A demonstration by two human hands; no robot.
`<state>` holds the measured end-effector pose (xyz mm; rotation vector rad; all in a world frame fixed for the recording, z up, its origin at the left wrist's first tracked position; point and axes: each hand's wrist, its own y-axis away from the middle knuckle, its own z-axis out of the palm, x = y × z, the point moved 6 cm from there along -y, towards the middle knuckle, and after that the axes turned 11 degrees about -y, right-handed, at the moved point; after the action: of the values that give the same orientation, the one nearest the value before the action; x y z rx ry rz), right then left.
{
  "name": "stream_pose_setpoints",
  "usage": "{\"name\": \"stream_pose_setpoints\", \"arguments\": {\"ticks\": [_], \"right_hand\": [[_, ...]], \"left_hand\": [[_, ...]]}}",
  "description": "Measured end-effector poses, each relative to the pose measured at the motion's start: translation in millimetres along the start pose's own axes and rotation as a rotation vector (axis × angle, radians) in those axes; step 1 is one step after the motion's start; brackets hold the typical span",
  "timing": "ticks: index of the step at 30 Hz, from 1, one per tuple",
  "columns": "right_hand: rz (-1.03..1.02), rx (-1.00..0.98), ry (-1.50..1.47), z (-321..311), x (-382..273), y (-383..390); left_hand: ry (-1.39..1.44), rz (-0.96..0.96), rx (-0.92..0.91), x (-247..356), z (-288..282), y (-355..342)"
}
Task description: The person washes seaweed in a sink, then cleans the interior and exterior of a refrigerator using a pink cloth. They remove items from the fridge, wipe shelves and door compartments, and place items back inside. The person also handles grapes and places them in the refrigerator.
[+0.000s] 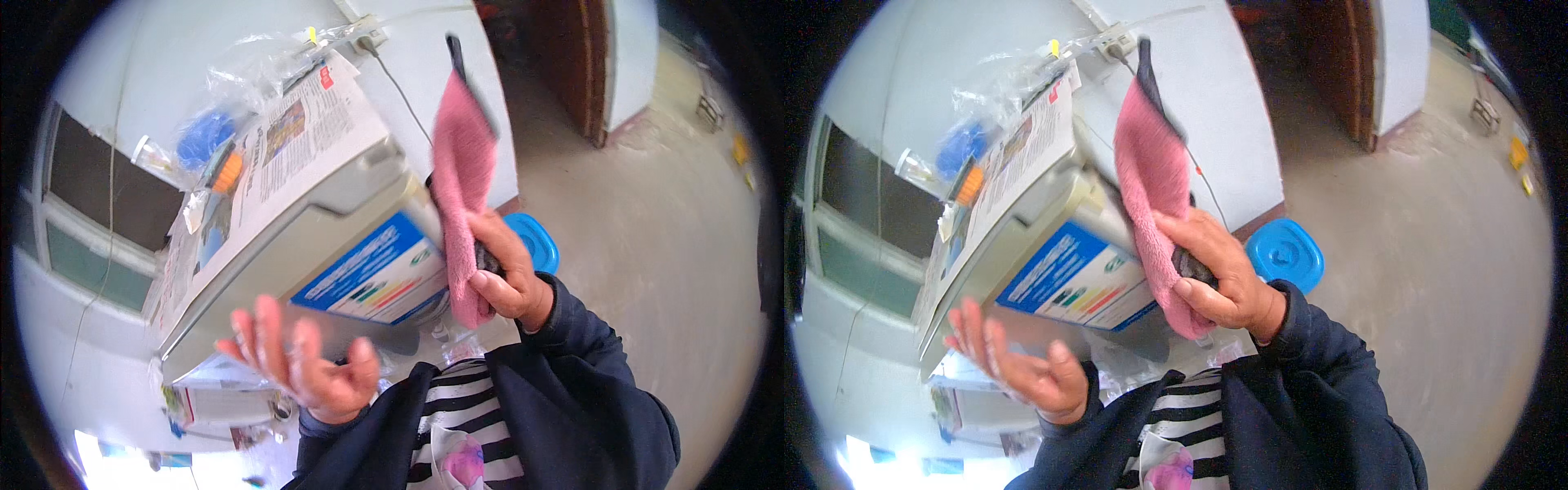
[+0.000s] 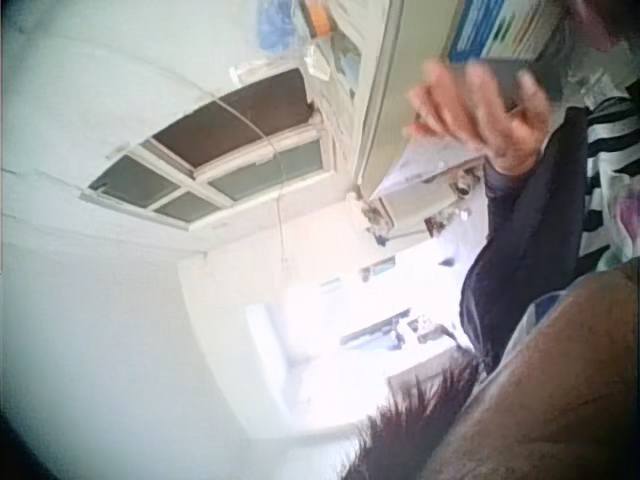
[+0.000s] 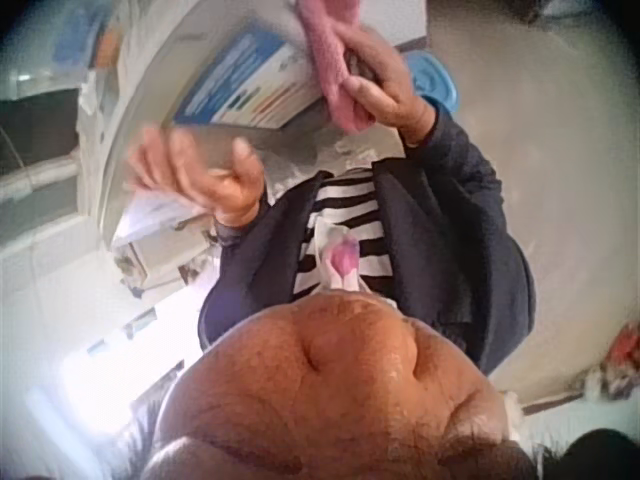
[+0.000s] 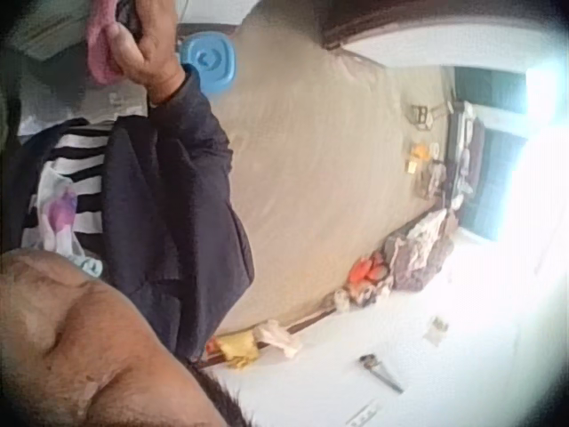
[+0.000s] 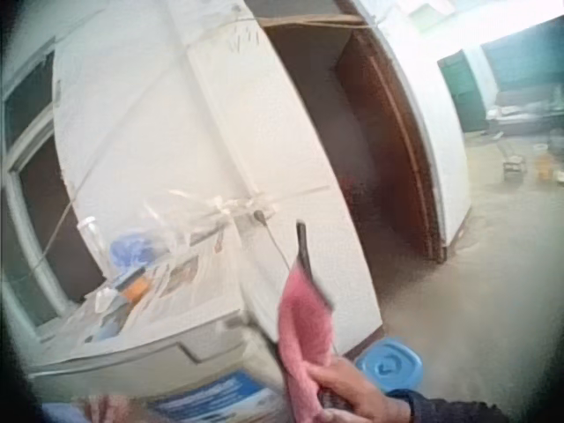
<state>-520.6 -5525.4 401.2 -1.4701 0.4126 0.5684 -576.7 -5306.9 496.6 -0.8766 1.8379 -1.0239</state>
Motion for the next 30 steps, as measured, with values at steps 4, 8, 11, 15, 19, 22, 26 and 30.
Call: {"name": "stream_pose_setpoints", "arguments": {"ticks": [4, 8, 11, 15, 19, 22, 26, 30], "right_hand": [[0.334, -0.061, -0.234, -14.0, 93.9, 9.1], [0.548, -0.009, -0.247, -11.4, 140.2, 32.3], [0.087, -0.311, -0.254, -8.9, 54.5, -31.0], [-0.246, -0.283, -0.262, -5.9, 33.2, -82.6], [0.205, -0.067, -0.288, -10.2, 136.8, -62.0], [0.827, 0.207, -0.489, -18.9, 252.5, 9.3], [0.677, 0.102, -0.467, -6.3, 204.6, -7.4], [0.004, -0.302, -0.291, -7.3, 79.0, -103.9]], "left_hand": [[-0.317, -0.017, -0.274, 65.1, 36.0, -53.5], [-0.516, -0.120, -0.174, 89.6, 62.3, -67.7], [-0.542, -0.148, -0.095, 85.5, 60.8, -63.6], [-0.555, -0.118, -0.114, 92.3, 64.7, -68.4], [-0.565, -0.044, -0.142, 89.7, 64.8, -70.4], [-0.611, -0.060, -0.174, 98.0, 66.5, -71.4], [-0.630, -0.056, -0.178, 103.6, 67.5, -77.5], [-0.646, -0.230, -0.182, 97.5, 71.1, -76.4]]}}
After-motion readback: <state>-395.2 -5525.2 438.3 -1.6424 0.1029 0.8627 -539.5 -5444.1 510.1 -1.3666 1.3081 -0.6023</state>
